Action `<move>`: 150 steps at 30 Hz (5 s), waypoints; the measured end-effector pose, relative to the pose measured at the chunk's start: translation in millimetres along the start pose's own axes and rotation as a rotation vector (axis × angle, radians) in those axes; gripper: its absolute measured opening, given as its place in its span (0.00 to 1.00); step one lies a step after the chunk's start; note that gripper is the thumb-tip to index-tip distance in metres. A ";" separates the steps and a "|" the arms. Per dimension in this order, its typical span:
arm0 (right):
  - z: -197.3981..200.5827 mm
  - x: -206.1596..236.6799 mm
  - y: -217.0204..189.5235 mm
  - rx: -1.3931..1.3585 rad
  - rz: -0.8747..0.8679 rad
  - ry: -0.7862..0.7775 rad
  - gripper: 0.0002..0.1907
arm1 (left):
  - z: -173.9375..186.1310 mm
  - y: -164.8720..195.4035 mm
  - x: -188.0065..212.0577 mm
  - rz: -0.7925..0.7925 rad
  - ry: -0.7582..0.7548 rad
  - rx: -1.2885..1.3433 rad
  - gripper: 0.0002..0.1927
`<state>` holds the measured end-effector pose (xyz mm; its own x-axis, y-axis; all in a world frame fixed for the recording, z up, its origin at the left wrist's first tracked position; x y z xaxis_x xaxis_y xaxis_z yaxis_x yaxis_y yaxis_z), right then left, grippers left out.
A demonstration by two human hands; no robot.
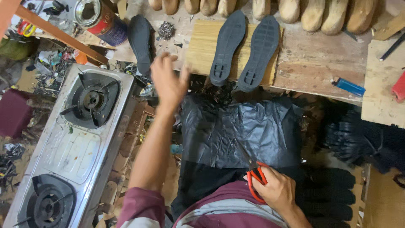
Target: The person trims the edges of black rubber shoe soles using red-handled shears. They hold each sole in the left hand and cut along the perimeter with the right hand, then place the trimmed sole on a wooden workbench. The person repeats this process for multiple soles.
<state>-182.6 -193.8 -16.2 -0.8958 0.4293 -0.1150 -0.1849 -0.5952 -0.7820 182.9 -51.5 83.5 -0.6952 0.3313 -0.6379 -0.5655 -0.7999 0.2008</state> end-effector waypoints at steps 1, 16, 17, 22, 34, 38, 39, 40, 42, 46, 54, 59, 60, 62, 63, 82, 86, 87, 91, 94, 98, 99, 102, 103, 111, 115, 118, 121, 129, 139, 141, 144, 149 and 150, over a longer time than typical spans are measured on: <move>-0.5 -0.4 0.6 0.002 -0.016 -0.003 0.22 | 3.7 -15.2 -10.0 -0.005 -0.005 -0.062 0.24; -3.9 -2.8 1.2 0.027 -0.104 -0.046 0.22 | 30.4 -89.2 11.7 0.689 0.061 1.430 0.36; -4.5 -2.7 3.0 0.018 -0.124 -0.038 0.21 | 36.6 -75.7 29.8 0.541 0.058 1.450 0.41; -3.2 1.6 11.3 -0.212 -0.251 -0.045 0.15 | 26.6 -13.4 128.7 0.658 -0.406 1.937 0.39; -6.8 -24.6 -39.6 -0.456 -0.120 -0.127 0.18 | 17.0 79.6 228.4 0.796 -0.743 1.764 0.21; -2.4 -28.4 -43.0 -0.398 -0.043 -0.216 0.18 | 22.8 68.2 210.5 0.819 -0.672 1.839 0.26; -1.1 -28.2 -43.7 -0.395 -0.002 -0.218 0.18 | 25.8 65.8 207.0 0.829 -0.622 1.873 0.28; 0.1 -28.2 -43.7 -0.380 0.011 -0.229 0.18 | 29.0 62.3 202.8 0.807 -0.579 1.867 0.28; 2.2 -27.1 -44.5 -0.347 0.038 -0.252 0.17 | 34.8 53.0 195.8 0.764 -0.493 1.854 0.28; 4.0 -19.7 -41.7 -0.415 -0.250 -0.288 0.16 | 37.1 38.9 195.7 0.896 -0.405 1.805 0.29; 28.6 -36.4 -87.1 -0.184 0.174 -0.116 0.34 | 42.7 50.9 211.6 0.929 -0.449 1.844 0.29; 29.2 -44.8 -106.7 -0.100 0.210 -0.115 0.30 | 46.3 61.6 217.0 0.887 -0.494 1.838 0.31; 29.9 -44.7 -109.6 -0.110 0.249 -0.103 0.30 | 47.2 63.7 217.3 0.876 -0.505 1.827 0.31; 28.3 -43.9 -108.4 -0.115 0.210 -0.128 0.30 | 48.1 67.5 218.7 0.892 -0.519 1.848 0.32; 27.1 -42.9 -106.7 -0.118 0.190 -0.140 0.30 | 48.5 68.5 219.4 0.901 -0.525 1.858 0.32; 28.3 -27.6 -92.9 -0.260 0.160 -0.222 0.26 | 49.0 65.8 225.5 0.839 -0.605 1.839 0.28; 31.8 -26.9 -91.2 -0.279 0.192 -0.209 0.24 | 46.0 61.5 227.2 0.798 -0.602 1.806 0.25; 32.4 -26.3 -89.3 -0.286 0.173 -0.222 0.24 | 45.1 59.5 228.3 0.796 -0.603 1.795 0.25; 34.6 -26.7 -85.1 -0.276 0.139 -0.235 0.25 | 43.1 52.2 232.1 0.811 -0.613 1.763 0.24; 35.3 -29.8 -84.7 -0.255 0.091 -0.226 0.26 | 42.5 51.8 233.1 0.794 -0.622 1.757 0.24; 39.0 -34.8 -89.9 -0.212 0.127 -0.215 0.31 | 41.8 58.5 234.7 0.749 -0.640 1.768 0.23; 39.2 -35.1 -92.3 -0.208 0.163 -0.206 0.32 | 41.8 60.3 235.4 0.738 -0.647 1.778 0.22; 39.3 -35.4 -96.3 -0.227 0.219 -0.167 0.32 | 41.9 63.0 236.9 0.694 -0.700 1.738 0.22; 38.3 -35.3 -95.4 -0.232 0.200 -0.184 0.32 | 42.4 62.7 236.9 0.681 -0.700 1.748 0.22; 37.7 -31.7 -93.9 -0.298 0.134 -0.243 0.29 | 43.6 62.2 237.9 0.696 -0.716 1.766 0.21; 38.5 -31.8 -96.1 -0.345 0.197 -0.175 0.28 | 43.2 65.1 236.1 0.660 -0.716 1.751 0.22; 39.5 -31.6 -91.8 -0.369 0.150 -0.198 0.27 | 43.6 63.3 233.5 0.634 -0.728 1.750 0.21; 41.1 -31.9 -90.6 -0.353 0.152 -0.226 0.27 | 45.2 60.0 232.1 0.615 -0.739 1.721 0.21; 48.3 -40.4 -103.1 -0.280 0.296 -0.168 0.29 | 49.5 58.2 227.6 0.503 -0.849 1.610 0.22; 57.7 -36.8 -93.2 -0.363 0.168 -0.253 0.25 | 53.1 31.9 222.1 0.357 -0.910 1.374 0.13; 60.5 -37.2 -94.0 -0.370 0.170 -0.228 0.26 | 55.4 25.4 218.0 0.350 -0.932 1.337 0.13; 62.5 -38.2 -97.8 -0.359 0.180 -0.206 0.28 | 60.3 23.2 211.9 0.272 -0.912 1.212 0.12; 61.2 -41.1 -105.9 -0.268 0.245 -0.181 0.33 | 64.7 36.5 206.6 0.254 -0.888 1.334 0.12; 60.9 -41.2 -106.8 -0.270 0.248 -0.182 0.33 | 66.0 38.3 205.0 0.239 -0.883 1.344 0.12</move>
<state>-150.6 -189.3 109.3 -0.9612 0.1534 -0.2292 0.1369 -0.4559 -0.8794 -10.5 18.8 9.5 -0.5761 0.8173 0.0082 -0.0426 -0.0401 0.9983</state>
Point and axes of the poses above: each hand's wrist, its own x-axis away from the middle knuckle, its own z-axis out of the back of the hand, y = z × x, the point moved 4 cm from there along -x, towards the middle knuckle, and after that the axes turned 15 degrees about -x, right-handed, at the moved point
